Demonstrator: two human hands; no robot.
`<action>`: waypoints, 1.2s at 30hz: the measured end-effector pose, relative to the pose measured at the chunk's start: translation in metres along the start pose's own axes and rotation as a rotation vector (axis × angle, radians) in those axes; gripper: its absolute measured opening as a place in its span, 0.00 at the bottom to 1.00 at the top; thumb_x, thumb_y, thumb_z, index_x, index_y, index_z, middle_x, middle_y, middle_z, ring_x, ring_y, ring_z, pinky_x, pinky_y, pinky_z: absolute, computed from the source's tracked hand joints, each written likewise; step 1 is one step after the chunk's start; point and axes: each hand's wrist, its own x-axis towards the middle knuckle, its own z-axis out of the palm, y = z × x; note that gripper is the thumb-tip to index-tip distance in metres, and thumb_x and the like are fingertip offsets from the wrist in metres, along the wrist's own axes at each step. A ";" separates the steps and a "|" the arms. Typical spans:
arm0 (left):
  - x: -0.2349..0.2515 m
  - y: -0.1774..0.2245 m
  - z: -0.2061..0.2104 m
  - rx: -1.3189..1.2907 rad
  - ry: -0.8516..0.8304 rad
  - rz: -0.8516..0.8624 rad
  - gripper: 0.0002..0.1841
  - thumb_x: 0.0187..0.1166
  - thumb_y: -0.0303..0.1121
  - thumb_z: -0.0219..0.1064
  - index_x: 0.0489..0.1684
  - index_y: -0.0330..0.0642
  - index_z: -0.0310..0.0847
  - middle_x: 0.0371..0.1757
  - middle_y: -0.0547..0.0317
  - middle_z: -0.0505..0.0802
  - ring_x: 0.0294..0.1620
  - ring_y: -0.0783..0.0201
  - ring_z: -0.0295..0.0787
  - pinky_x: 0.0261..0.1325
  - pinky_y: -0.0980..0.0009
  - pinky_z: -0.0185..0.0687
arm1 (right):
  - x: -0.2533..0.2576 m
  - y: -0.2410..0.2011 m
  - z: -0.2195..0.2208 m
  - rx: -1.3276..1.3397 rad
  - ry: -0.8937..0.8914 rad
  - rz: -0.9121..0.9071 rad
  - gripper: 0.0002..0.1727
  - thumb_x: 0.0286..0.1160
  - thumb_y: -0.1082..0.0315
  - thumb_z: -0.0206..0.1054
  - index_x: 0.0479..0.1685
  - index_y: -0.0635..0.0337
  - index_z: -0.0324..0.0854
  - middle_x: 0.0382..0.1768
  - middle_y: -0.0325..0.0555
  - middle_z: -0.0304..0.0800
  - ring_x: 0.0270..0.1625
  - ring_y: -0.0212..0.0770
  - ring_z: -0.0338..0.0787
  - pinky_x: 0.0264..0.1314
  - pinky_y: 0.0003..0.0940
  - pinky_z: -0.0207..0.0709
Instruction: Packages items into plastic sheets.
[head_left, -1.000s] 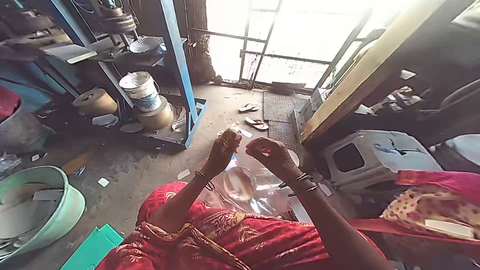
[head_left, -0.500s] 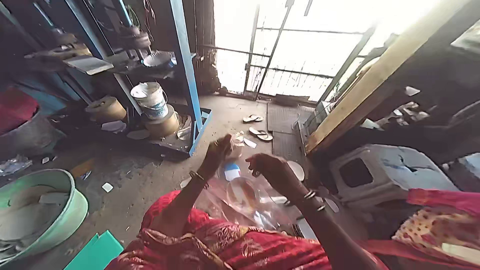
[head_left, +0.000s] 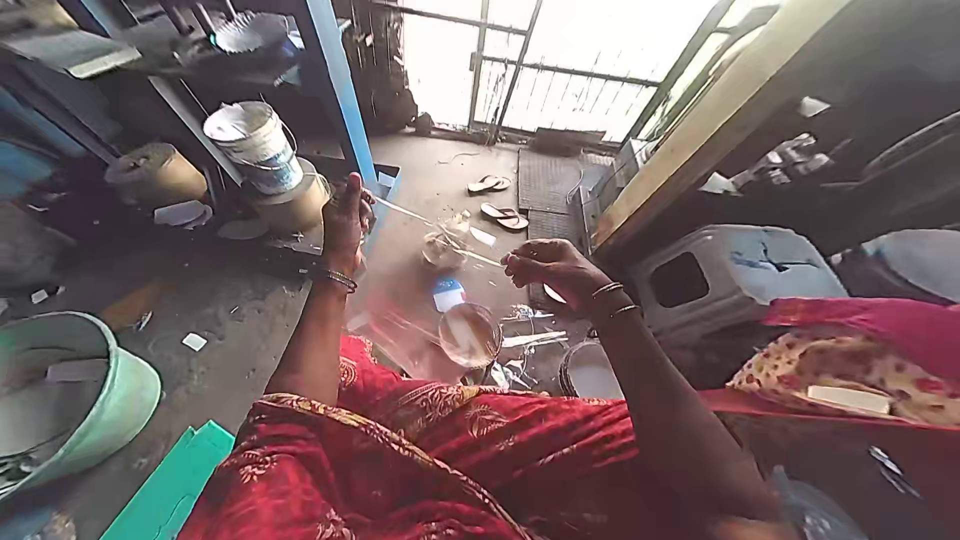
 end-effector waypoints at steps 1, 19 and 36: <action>0.000 -0.001 -0.001 -0.001 0.009 0.001 0.18 0.94 0.45 0.51 0.36 0.48 0.80 0.18 0.77 0.78 0.15 0.81 0.68 0.20 0.84 0.67 | -0.001 -0.001 0.000 0.016 0.020 0.004 0.07 0.83 0.72 0.66 0.46 0.67 0.87 0.36 0.43 0.94 0.35 0.33 0.93 0.44 0.30 0.90; 0.000 -0.016 0.000 0.054 -0.086 -0.054 0.17 0.95 0.42 0.50 0.45 0.42 0.81 0.24 0.71 0.85 0.18 0.78 0.76 0.23 0.82 0.73 | 0.003 0.005 0.013 0.026 0.279 -0.215 0.09 0.69 0.72 0.77 0.29 0.50 0.82 0.29 0.28 0.92 0.32 0.26 0.92 0.43 0.26 0.89; -0.066 -0.002 0.065 0.332 -0.615 -0.099 0.17 0.91 0.37 0.57 0.63 0.30 0.77 0.39 0.55 0.90 0.32 0.70 0.88 0.41 0.71 0.87 | 0.010 0.003 0.016 0.277 0.419 0.001 0.14 0.94 0.62 0.50 0.67 0.59 0.65 0.54 0.49 0.94 0.45 0.47 0.98 0.46 0.42 0.93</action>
